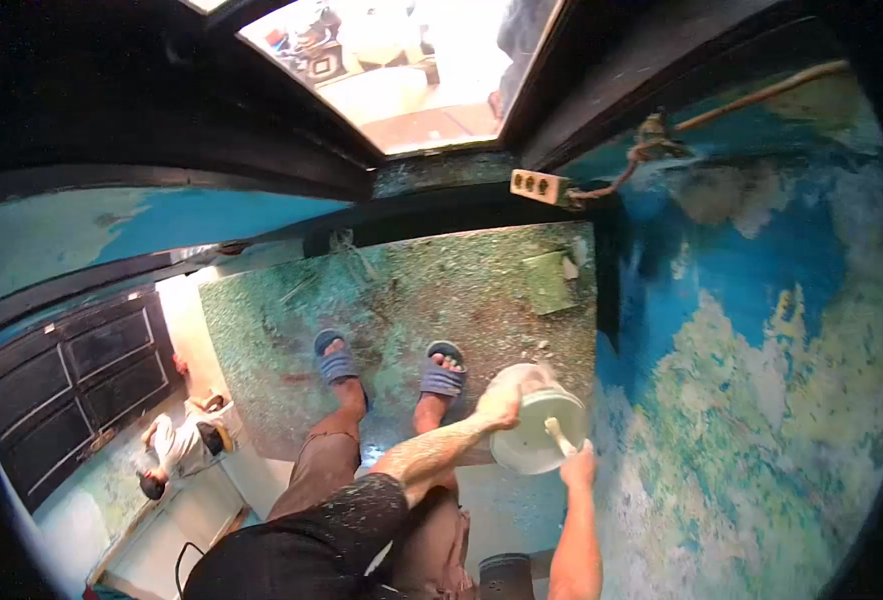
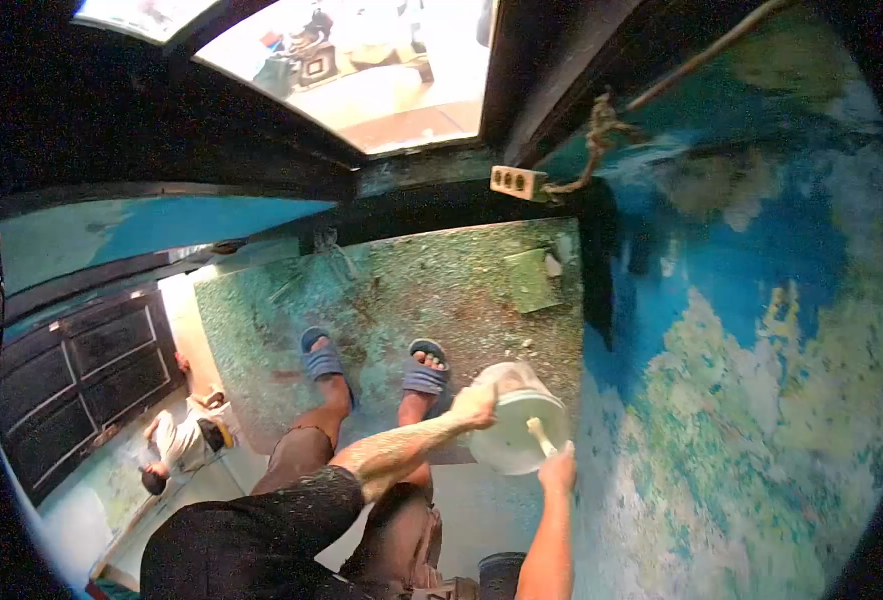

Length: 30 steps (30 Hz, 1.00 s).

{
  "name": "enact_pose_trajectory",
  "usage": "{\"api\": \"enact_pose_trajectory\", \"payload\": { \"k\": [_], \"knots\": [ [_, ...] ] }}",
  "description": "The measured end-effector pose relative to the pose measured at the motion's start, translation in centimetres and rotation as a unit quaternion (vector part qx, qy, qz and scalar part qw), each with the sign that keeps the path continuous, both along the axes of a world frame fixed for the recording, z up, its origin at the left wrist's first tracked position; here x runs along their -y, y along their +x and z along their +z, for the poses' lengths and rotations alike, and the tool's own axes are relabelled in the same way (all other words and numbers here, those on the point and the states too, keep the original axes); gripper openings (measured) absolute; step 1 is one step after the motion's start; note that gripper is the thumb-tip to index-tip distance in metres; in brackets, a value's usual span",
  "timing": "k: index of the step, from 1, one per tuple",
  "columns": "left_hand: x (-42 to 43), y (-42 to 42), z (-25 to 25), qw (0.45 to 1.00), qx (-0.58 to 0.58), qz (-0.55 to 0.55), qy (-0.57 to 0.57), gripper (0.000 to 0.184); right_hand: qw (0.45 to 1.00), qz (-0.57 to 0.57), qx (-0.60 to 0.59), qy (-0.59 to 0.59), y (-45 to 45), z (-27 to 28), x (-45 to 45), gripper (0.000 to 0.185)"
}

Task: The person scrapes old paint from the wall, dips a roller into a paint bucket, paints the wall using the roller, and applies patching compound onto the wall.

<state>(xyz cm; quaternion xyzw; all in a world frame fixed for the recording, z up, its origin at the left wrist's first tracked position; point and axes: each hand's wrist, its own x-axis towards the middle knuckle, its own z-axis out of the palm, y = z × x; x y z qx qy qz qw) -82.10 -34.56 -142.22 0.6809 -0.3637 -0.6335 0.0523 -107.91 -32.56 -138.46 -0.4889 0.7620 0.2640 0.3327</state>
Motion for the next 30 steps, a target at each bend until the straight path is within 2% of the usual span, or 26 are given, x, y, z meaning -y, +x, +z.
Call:
{"api": "enact_pose_trajectory", "payload": {
  "k": [2,4,6,7,8,9,10,11,12,13,14,15,16,17,18,20,23,24,25,26,27,28,29,30],
  "knots": [
    [-0.6,1.7,0.6,0.997,0.043,-0.024,0.051,0.059,1.0,-0.003,-0.006,0.0,2.7,1.8,0.9,0.053],
    [-2.3,3.7,-0.4,0.998,0.063,-0.005,0.021,0.064,1.0,-0.004,-0.023,0.018,6.4,4.6,2.6,0.052],
    [-3.9,6.0,-1.4,0.997,0.079,0.015,-0.009,0.058,0.999,0.013,0.027,-0.027,8.5,5.5,3.0,0.052],
    [-4.6,7.3,-1.1,0.991,0.108,0.041,-0.059,0.055,0.998,0.016,0.041,-0.041,10.2,5.9,3.4,0.054],
    [-4.3,9.3,0.6,0.99,0.125,0.053,-0.049,0.051,0.997,0.02,0.055,-0.056,12.2,6.5,4.0,0.055],
    [-4.7,11.1,0.4,0.988,0.132,0.063,-0.053,0.061,0.997,0.033,0.047,-0.044,14.4,7.4,4.5,0.055],
    [-4.3,13.7,2.6,0.988,0.129,0.059,-0.063,0.06,0.997,0.049,0.042,-0.033,16.9,8.2,5.2,0.055],
    [-5.4,15.1,2.1,0.979,0.155,0.121,-0.057,0.058,0.994,0.085,0.062,-0.024,18.6,7.7,5.3,0.053],
    [-5.6,17.2,3.6,0.974,0.147,0.161,-0.069,0.057,0.989,0.121,0.079,-0.017,20.0,6.4,5.1,0.052],
    [-5.9,19.2,4.9,0.969,0.136,0.204,-0.036,0.06,0.982,0.17,0.087,-0.014,21.0,3.6,4.0,0.049],
    [-6.1,21.1,7.0,0.959,0.142,0.237,-0.064,0.058,0.972,0.217,0.091,-0.014,22.6,1.7,3.9,0.047],
    [-7.8,22.3,5.3,0.947,0.192,0.236,-0.107,0.056,0.967,0.231,0.106,0.03,25.7,4.9,4.8,0.049],
    [-8.4,24.5,6.0,0.95,0.139,0.268,-0.075,0.059,0.959,0.245,0.119,0.074,29.0,8.8,5.3,0.051],
    [-9.6,26.5,5.2,0.948,0.103,0.302,-0.008,0.064,0.95,0.272,0.127,0.087,31.2,8.3,5.0,0.05],
    [-11.3,27.8,4.7,0.924,0.117,0.363,-0.029,0.063,0.939,0.299,0.136,0.105,33.2,7.7,4.2,0.048],
    [-14.9,30.7,3.7,0.876,0.134,0.457,-0.073,0.063,0.928,0.33,0.144,0.091,39.2,12.8,2.7,0.046],
    [-20.1,35.4,2.3,0.832,0.095,0.521,-0.162,0.063,0.865,0.425,0.25,0.088,44.7,10.4,-1.1,0.051],
    [-21.7,36.9,1.4,0.819,0.069,0.541,-0.181,0.064,0.87,0.42,0.247,0.079,46.7,9.4,-2.9,0.049],
    [-23.5,38.4,0.6,0.808,0.035,0.561,-0.175,0.064,0.875,0.414,0.24,0.07,48.7,8.1,-4.9,0.046],
    [-25.2,40.0,0.3,0.803,-0.002,0.58,-0.136,0.064,0.879,0.41,0.232,0.074,49.7,3.1,-8.1,0.04],
    [-26.8,41.7,0.0,0.795,-0.037,0.598,-0.095,0.064,0.876,0.419,0.225,0.083,51.0,1.3,-9.6,0.035],
    [-28.5,43.3,0.7,0.832,0.052,0.535,-0.137,0.06,0.872,0.428,0.219,0.092,52.2,-0.3,-11.1,0.031],
    [-29.7,44.6,0.7,0.855,0.142,0.465,-0.182,0.056,0.882,0.413,0.194,0.118,54.4,1.4,-12.6,0.034],
    [-32.0,45.7,-2.8,0.837,0.147,0.478,-0.222,0.057,0.89,0.398,0.169,0.143,56.5,3.1,-14.2,0.038]
  ]
}}
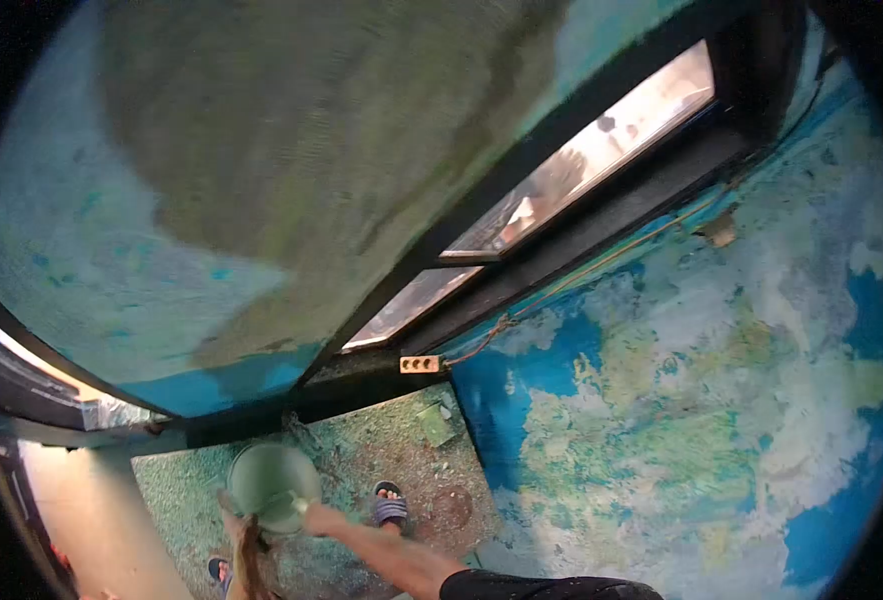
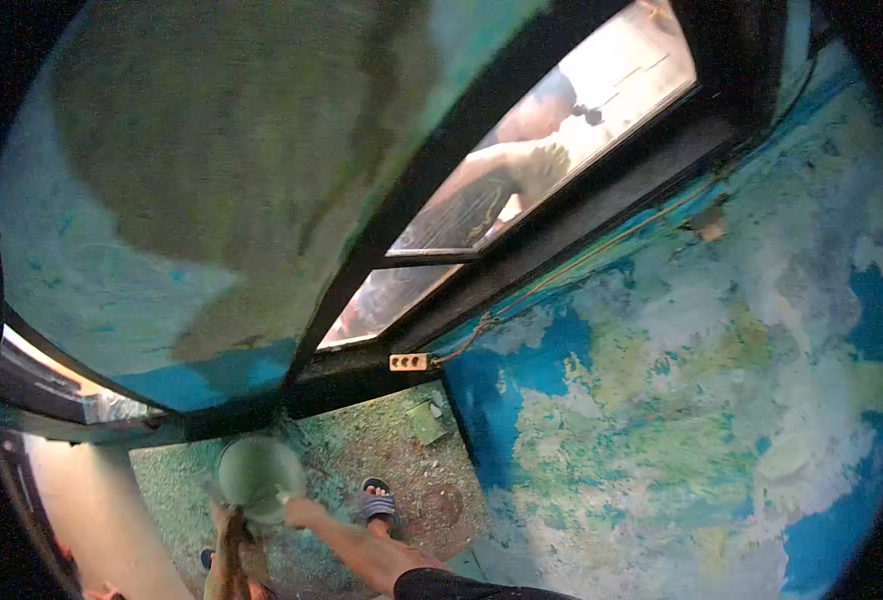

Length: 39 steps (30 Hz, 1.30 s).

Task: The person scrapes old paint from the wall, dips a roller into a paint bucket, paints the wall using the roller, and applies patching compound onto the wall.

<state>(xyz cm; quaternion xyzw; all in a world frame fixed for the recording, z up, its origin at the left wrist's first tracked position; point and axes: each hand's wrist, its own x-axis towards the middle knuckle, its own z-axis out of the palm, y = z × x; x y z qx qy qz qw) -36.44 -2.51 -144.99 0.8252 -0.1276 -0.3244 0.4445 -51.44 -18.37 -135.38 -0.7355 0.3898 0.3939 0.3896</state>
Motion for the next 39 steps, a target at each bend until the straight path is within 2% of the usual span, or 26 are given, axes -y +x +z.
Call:
{"api": "enact_pose_trajectory", "payload": {
  "k": [1,4,6,10,12,13,14,16,17,18,19,21,23,24,25,26,27,29,30,31,32,33,34,36,38,39],
  "knots": [
    [-1.9,0.8,-3.3,0.999,0.022,0.017,-0.035,0.059,0.999,-0.038,-0.029,0.0,1.1,-0.8,-1.3,0.044],
    [-4.4,4.1,-1.4,0.977,-0.185,0.083,-0.06,0.058,0.99,-0.129,-0.04,-0.032,2.7,-5.1,-6.3,0.049],
    [-6.7,5.3,-5.7,0.981,-0.159,0.056,-0.092,0.055,0.999,-0.024,-0.023,-0.035,4.9,-2.8,-7.1,0.042],
    [-9.7,5.9,-8.5,0.993,-0.096,0.023,-0.059,0.062,0.99,0.123,-0.045,-0.055,6.4,-5.9,-9.7,0.035],
    [-10.1,6.1,-8.7,0.981,-0.144,0.041,-0.124,0.068,0.997,0.013,-0.078,0.001,8.1,-4.1,-9.1,0.035],
    [-8.9,6.7,-2.0,0.99,-0.1,0.057,-0.077,0.074,0.992,-0.063,-0.101,0.042,9.1,-1.8,-8.3,0.035],
    [-9.5,6.8,-2.3,0.996,-0.084,0.029,-0.025,0.075,0.981,-0.125,-0.129,0.076,10.6,1.2,-8.1,0.034],
    [-9.9,7.0,-4.1,0.995,-0.046,-0.026,0.084,0.077,0.99,-0.107,-0.058,-0.073,7.0,-7.0,-9.8,0.035],
    [-10.4,6.7,-6.8,0.986,-0.12,0.006,0.116,0.078,0.977,-0.059,-0.01,-0.207,5.8,-12.1,-11.6,0.033],
    [-11.9,6.6,-9.0,0.97,-0.193,0.04,0.145,0.078,0.99,-0.009,-0.012,-0.139,6.7,-10.1,-11.2,0.032],
    [-12.2,6.8,-5.4,0.975,-0.177,0.065,0.113,0.082,0.996,0.045,-0.014,-0.072,7.1,-7.5,-10.3,0.031],
    [-13.3,8.0,-0.5,0.973,-0.19,0.075,0.11,0.077,0.999,-0.026,0.026,0.005,2.8,-15.1,-10.5,0.033],
    [-15.8,9.1,3.6,0.982,-0.16,0.056,0.089,0.067,0.997,-0.018,-0.009,-0.07,6.7,-6.9,-11.5,0.037],
    [-17.4,10.0,5.4,0.968,-0.24,0.063,0.041,0.051,0.999,-0.004,-0.029,-0.043,6.9,-6.8,-11.7,0.036],
    [-18.4,11.1,9.6,0.971,-0.224,0.015,0.081,0.033,0.999,0.011,-0.05,-0.018,6.7,-7.6,-11.9,0.036],
    [-18.9,12.1,15.2,0.969,-0.209,0.018,0.129,0.031,0.997,-0.066,-0.02,-0.044,6.9,-4.5,-12.5,0.037],
    [-21.7,11.8,13.2,0.973,-0.102,-0.039,0.205,0.038,0.987,-0.142,0.012,-0.073,7.3,-0.8,-13.3,0.039],
    [-26.8,11.7,10.3,0.947,-0.132,-0.056,0.288,0.053,0.978,-0.196,0.045,-0.063,8.8,6.7,-14.4,0.043],
    [-29.1,11.4,10.1,0.954,-0.003,-0.089,0.285,0.056,0.97,-0.225,0.037,-0.079,7.6,5.4,-15.5,0.042],
    [-30.1,11.7,13.9,0.955,-0.02,-0.047,0.291,0.057,0.962,-0.256,0.029,-0.095,6.5,3.2,-15.8,0.043],
    [-32.8,12.8,12.4,0.942,-0.029,-0.105,0.317,0.054,0.955,-0.291,-0.046,0.042,7.8,10.6,-15.0,0.039],
    [-34.5,12.8,13.5,0.937,0.103,-0.162,0.291,0.039,0.941,-0.333,-0.054,0.025,7.9,12.2,-16.0,0.039],
    [-34.4,11.7,16.6,0.981,-0.078,0.108,0.144,0.025,0.954,-0.287,-0.078,0.049,8.5,14.8,-15.1,0.037],
    [-36.1,12.8,22.5,0.945,-0.234,0.134,0.187,0.025,0.969,-0.216,-0.092,0.075,9.0,19.9,-14.0,0.035],
    [-34.8,12.7,36.8,0.916,-0.317,0.202,0.141,0.026,0.98,-0.2,0.007,0.02,8.8,24.0,-13.8,0.033],
    [-35.7,12.8,36.4,0.924,-0.292,0.201,0.142,0.025,0.978,-0.194,0.079,-0.013,8.8,25.9,-13.6,0.032]
  ]
}}
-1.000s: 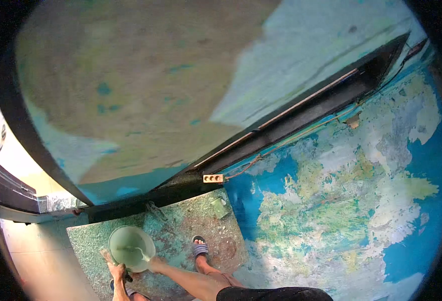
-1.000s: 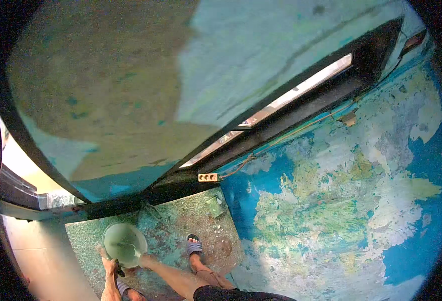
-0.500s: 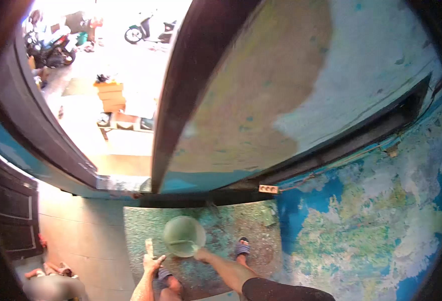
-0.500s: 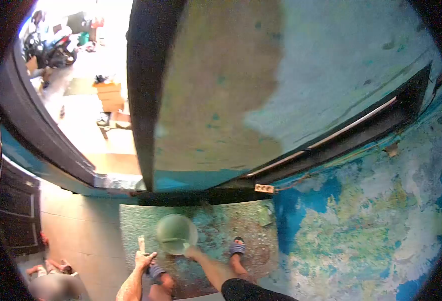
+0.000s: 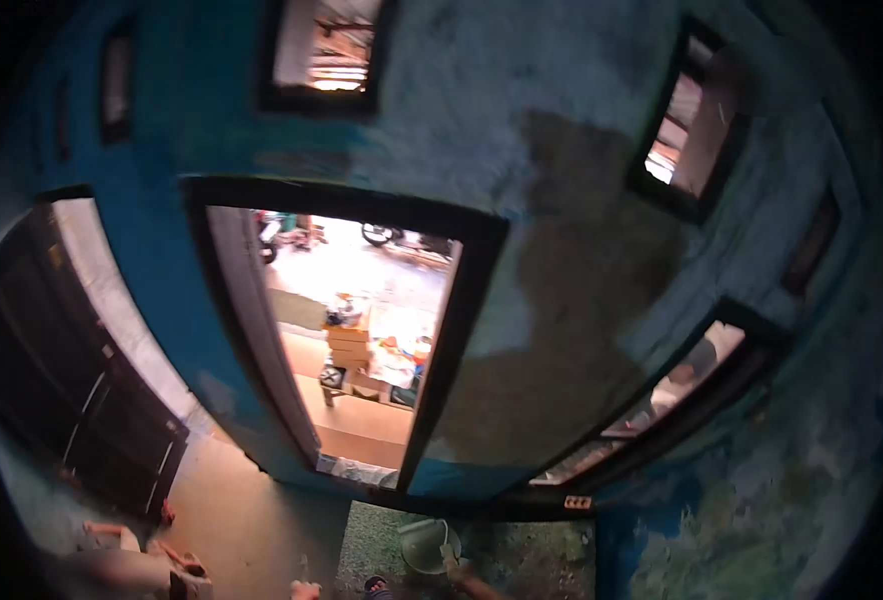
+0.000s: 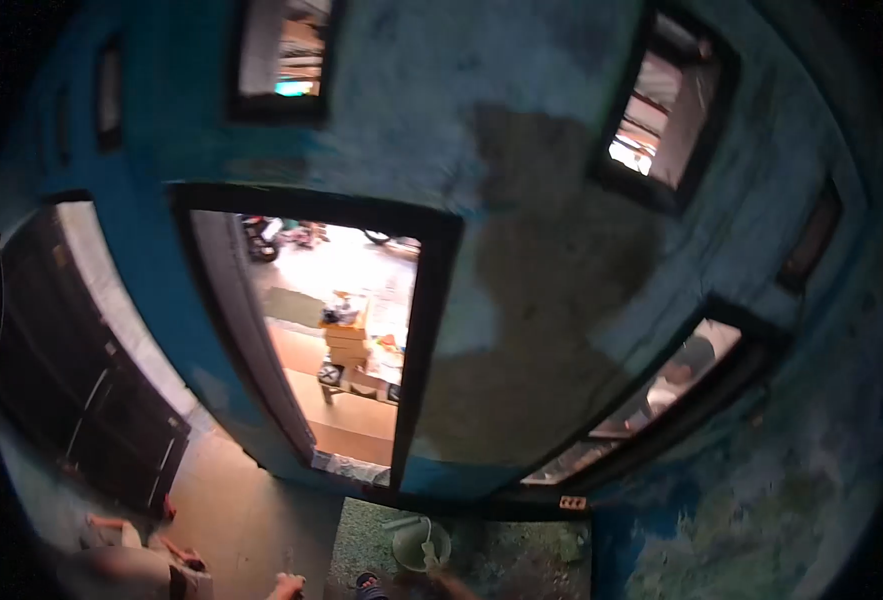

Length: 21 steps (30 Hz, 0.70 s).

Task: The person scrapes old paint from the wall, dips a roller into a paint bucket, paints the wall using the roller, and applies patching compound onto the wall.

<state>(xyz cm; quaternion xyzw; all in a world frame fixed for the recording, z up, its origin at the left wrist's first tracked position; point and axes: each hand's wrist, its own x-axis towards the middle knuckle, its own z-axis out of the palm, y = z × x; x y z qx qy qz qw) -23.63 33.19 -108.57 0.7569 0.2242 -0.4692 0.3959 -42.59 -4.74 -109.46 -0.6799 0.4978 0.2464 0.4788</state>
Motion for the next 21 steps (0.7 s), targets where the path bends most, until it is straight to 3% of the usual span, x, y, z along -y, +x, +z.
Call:
{"api": "enact_pose_trajectory", "payload": {
  "k": [2,4,6,8,10,11,13,15,16,17,19,21],
  "knots": [
    [-1.2,-0.1,-1.4,0.997,0.068,-0.038,0.014,0.025,0.981,0.034,0.163,-0.102,0.6,4.4,0.5,0.03],
    [-2.2,-1.1,-2.3,0.994,0.102,-0.045,0.014,0.026,0.911,0.092,0.351,-0.198,2.6,9.1,0.8,0.029],
    [-1.2,-2.5,1.9,0.984,0.14,0.106,-0.015,0.029,0.823,0.144,0.489,-0.249,5.5,14.6,1.0,0.028],
    [1.8,-4.0,9.6,0.981,0.167,0.086,0.054,0.032,0.761,0.16,0.581,-0.24,8.9,21.0,1.6,0.028],
    [2.3,-4.6,8.8,0.979,0.163,0.114,0.039,0.033,0.758,0.147,0.619,-0.144,12.0,32.2,0.6,0.025],
    [2.1,-4.7,8.5,0.979,0.159,0.125,0.03,0.034,0.784,0.088,0.614,-0.013,13.1,36.7,0.0,0.022],
    [1.7,-5.0,8.6,0.981,0.136,0.135,0.025,0.028,0.765,0.078,0.637,0.061,16.3,41.8,-0.2,0.02],
    [1.0,-5.0,6.8,0.983,0.123,0.136,0.013,0.025,0.72,0.165,0.673,-0.049,19.2,47.5,-1.0,0.022],
    [-0.6,-4.9,2.8,0.984,0.124,0.132,0.007,0.025,0.72,0.177,0.666,-0.077,20.8,50.5,-2.1,0.022],
    [-1.1,-3.8,3.0,0.984,0.127,0.125,0.001,0.025,0.719,0.187,0.661,-0.106,23.0,53.2,-3.2,0.023],
    [-2.0,-4.4,4.9,0.969,0.12,0.217,0.011,0.023,0.653,0.296,0.66,-0.226,28.2,57.7,-3.2,0.031],
    [-5.1,-4.1,6.7,0.971,0.048,0.229,-0.04,0.02,0.598,0.353,0.678,-0.24,32.6,63.3,-6.3,0.045]
  ]
}}
